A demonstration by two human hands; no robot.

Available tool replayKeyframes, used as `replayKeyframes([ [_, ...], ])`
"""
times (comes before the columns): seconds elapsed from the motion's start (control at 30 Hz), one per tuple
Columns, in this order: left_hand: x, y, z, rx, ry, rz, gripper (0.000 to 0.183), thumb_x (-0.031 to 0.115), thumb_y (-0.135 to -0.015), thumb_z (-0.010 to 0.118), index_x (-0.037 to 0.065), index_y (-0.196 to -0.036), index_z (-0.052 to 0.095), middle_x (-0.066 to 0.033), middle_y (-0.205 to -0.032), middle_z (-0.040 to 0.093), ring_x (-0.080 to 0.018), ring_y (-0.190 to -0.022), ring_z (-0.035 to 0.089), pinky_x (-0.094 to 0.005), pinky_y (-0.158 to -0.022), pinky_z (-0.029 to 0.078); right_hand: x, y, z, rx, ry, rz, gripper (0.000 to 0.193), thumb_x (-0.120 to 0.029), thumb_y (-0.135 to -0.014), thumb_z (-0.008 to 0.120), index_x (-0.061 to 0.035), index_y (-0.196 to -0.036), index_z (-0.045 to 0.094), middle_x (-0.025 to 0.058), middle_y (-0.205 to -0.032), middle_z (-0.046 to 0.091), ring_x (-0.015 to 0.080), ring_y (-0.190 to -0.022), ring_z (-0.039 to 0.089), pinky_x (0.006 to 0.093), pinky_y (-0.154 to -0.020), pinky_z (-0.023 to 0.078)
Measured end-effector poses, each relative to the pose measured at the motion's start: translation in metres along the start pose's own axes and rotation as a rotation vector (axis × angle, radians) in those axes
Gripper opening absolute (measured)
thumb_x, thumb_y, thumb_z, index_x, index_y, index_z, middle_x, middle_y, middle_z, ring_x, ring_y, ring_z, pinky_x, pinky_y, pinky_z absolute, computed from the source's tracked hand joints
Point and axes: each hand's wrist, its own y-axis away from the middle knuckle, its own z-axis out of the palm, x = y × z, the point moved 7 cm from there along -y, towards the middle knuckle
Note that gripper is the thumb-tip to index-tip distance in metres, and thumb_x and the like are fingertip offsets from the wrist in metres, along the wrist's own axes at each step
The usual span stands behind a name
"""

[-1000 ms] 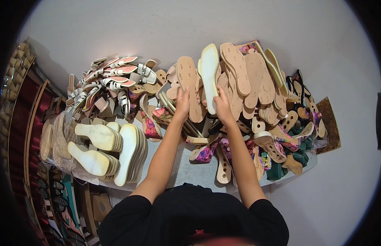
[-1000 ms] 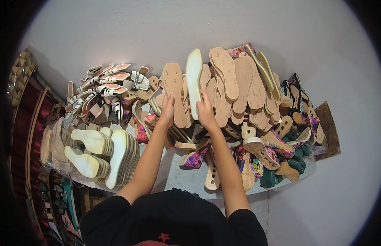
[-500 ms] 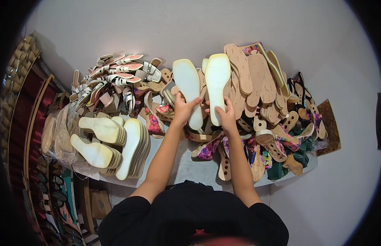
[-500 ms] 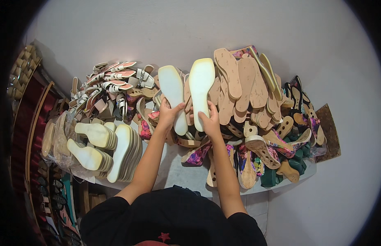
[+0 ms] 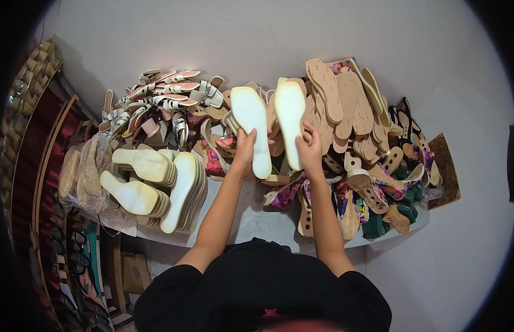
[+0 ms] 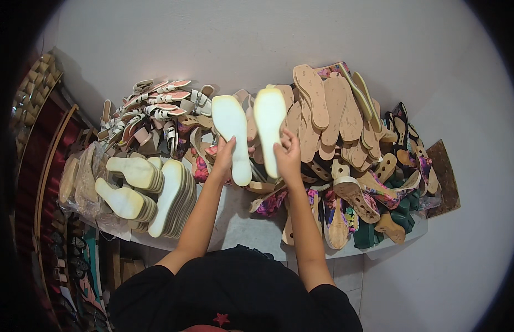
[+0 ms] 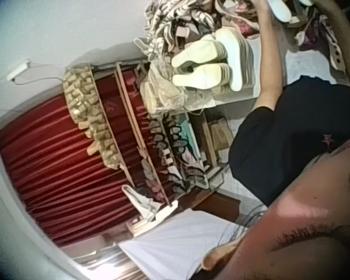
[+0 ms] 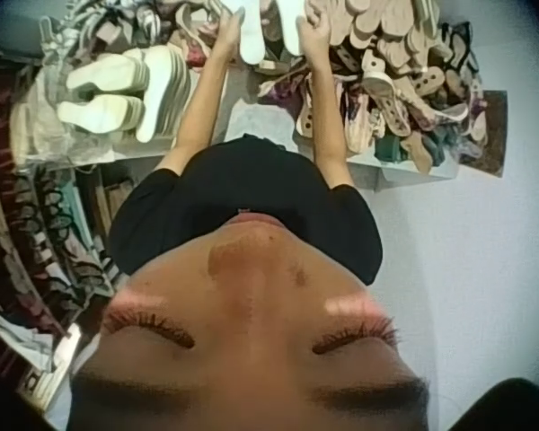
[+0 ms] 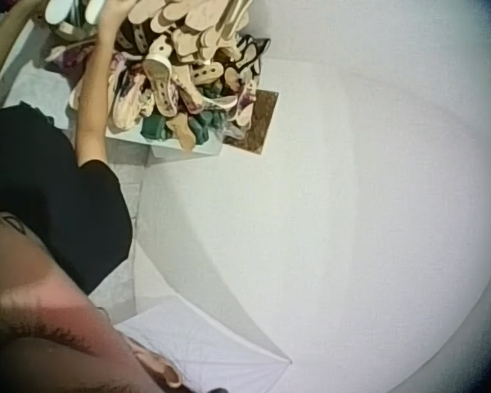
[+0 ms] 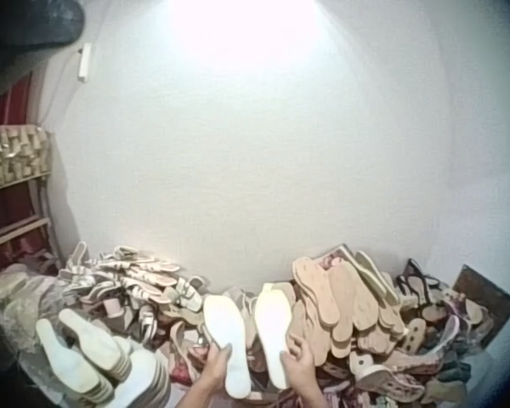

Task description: Sorting and stacking various shoe soles and platform components on a workshop table.

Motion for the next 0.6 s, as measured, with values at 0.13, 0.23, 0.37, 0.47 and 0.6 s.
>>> replayKeyframes([
  [0.13, 0.006, 0.006, -0.005, 0.025, -0.044, -0.014, 0.025, 0.017, -0.095, 0.040, 0.004, -0.115, 0.033, -0.0162, -0.101, 0.061, -0.0229, -0.074, 0.065, -0.0333, -0.062, 0.053, -0.008, -0.039, -0.028, 0.138, 0.559, -0.105, 0.051, -0.009, -0.075, 0.060, 0.0031, -0.121, 0.041, 0.0186, -0.104, 0.057, 0.0259, -0.092, 0.059, 0.0345, -0.080, 0.048],
  [0.23, 0.005, 0.008, -0.014, 0.103, -0.037, -0.057, 0.023, 0.018, -0.094, 0.044, 0.001, -0.110, 0.043, -0.0137, -0.097, 0.063, -0.0199, -0.072, 0.064, -0.0313, -0.061, 0.053, -0.014, -0.064, -0.030, 0.101, 0.714, -0.059, 0.050, -0.008, -0.073, 0.060, 0.0025, -0.120, 0.044, 0.0211, -0.106, 0.057, 0.0304, -0.099, 0.057, 0.0367, -0.087, 0.044],
  [0.37, 0.004, 0.005, -0.023, 0.110, -0.147, -0.063, 0.024, 0.021, -0.091, 0.052, -0.001, -0.099, 0.056, -0.0102, -0.088, 0.064, -0.0166, -0.071, 0.064, -0.0293, -0.058, 0.051, -0.011, -0.086, -0.021, -0.016, 0.681, -0.034, 0.043, -0.005, -0.075, 0.057, 0.0008, -0.116, 0.049, 0.0215, -0.112, 0.056, 0.0306, -0.105, 0.056, 0.0358, -0.090, 0.043],
  [0.47, -0.002, -0.001, -0.035, 0.118, -0.200, -0.087, 0.024, 0.021, -0.088, 0.056, -0.001, -0.096, 0.059, -0.0082, -0.082, 0.063, -0.0150, -0.069, 0.063, -0.0282, -0.057, 0.050, 0.002, -0.092, -0.003, -0.079, 0.632, -0.051, 0.042, -0.003, -0.075, 0.055, 0.0006, -0.116, 0.049, 0.0208, -0.111, 0.057, 0.0302, -0.105, 0.056, 0.0356, -0.090, 0.043],
  [0.6, -0.027, -0.014, -0.054, 0.129, -0.322, -0.201, 0.025, 0.019, -0.087, 0.056, 0.002, -0.105, 0.057, -0.0028, -0.085, 0.061, -0.0125, -0.072, 0.059, -0.0260, -0.062, 0.049, 0.029, -0.099, 0.016, -0.091, 0.612, -0.093, 0.036, -0.008, -0.078, 0.054, 0.0014, -0.113, 0.052, 0.0194, -0.111, 0.057, 0.0295, -0.103, 0.056, 0.0347, -0.089, 0.042],
])
